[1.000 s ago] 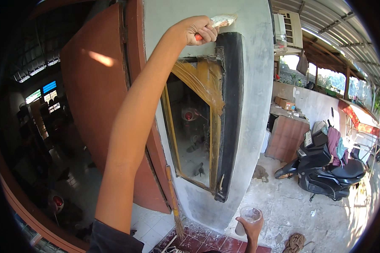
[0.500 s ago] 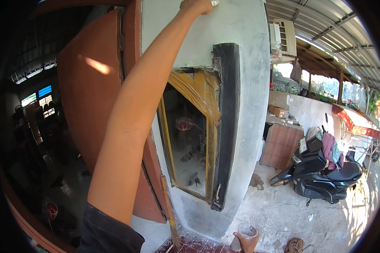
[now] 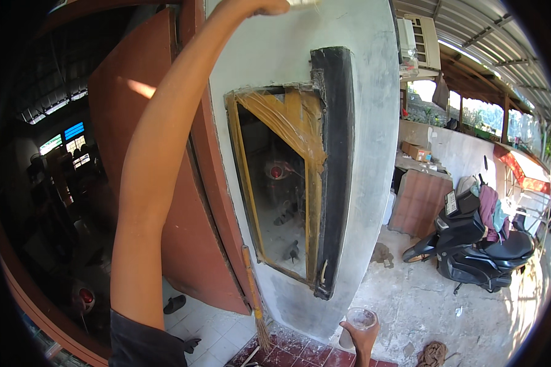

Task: The person paints an outdoor wall with a brush dipped in a cup of paint, walks indoors carrying the brush and cup, and applies paint to an indoor wall.

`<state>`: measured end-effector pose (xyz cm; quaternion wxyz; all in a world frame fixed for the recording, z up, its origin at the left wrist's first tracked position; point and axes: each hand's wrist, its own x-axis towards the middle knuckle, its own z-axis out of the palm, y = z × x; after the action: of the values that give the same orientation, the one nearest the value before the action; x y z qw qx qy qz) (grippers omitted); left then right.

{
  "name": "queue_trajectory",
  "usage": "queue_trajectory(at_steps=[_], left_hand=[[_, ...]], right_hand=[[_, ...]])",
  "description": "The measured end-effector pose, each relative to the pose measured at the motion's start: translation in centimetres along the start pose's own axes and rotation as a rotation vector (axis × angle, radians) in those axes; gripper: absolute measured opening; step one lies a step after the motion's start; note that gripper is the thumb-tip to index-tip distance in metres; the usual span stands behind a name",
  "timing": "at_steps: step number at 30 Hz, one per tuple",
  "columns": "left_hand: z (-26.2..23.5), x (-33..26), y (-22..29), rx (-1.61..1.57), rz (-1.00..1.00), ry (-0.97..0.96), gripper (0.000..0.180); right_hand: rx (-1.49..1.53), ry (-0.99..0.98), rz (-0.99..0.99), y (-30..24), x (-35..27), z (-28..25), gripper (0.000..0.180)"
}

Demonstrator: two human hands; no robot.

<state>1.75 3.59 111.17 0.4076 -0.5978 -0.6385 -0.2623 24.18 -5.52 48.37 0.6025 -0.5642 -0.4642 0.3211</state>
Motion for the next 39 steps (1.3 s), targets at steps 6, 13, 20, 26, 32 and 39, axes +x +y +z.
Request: queue_trajectory(at_steps=[6,13,20,26,32,39], left_hand=[[2.4,3.0,1.2,-0.145,-0.038,0.093,0.02],[2.5,3.1,3.4,0.072,0.031,0.037,0.029],[6.0,-2.1,4.4,-0.093,0.226,0.046,0.021],[2.4,-0.7,-0.2,-0.173,0.125,0.053,0.015],[3.5,1.6,-1.6,-0.34,0.033,0.224,0.023],[8.5,-1.5,0.1,-0.33,0.153,0.115,0.026]], right_hand=[[0.024,-0.013,0.041,1.1,-0.9,0.2,0.072],[-0.152,0.088,0.004,0.6,-0.5,-2.1,0.064],[-0.23,0.388,0.041,1.3,-10.3,-6.0,0.077],[-0.049,0.525,-0.045,1.4,-20.0,-5.5,0.079],[-0.122,0.635,0.062,-3.6,-26.0,-3.5,0.07],[-0.105,0.646,0.063,-4.2,-25.3,-3.5,0.066]])
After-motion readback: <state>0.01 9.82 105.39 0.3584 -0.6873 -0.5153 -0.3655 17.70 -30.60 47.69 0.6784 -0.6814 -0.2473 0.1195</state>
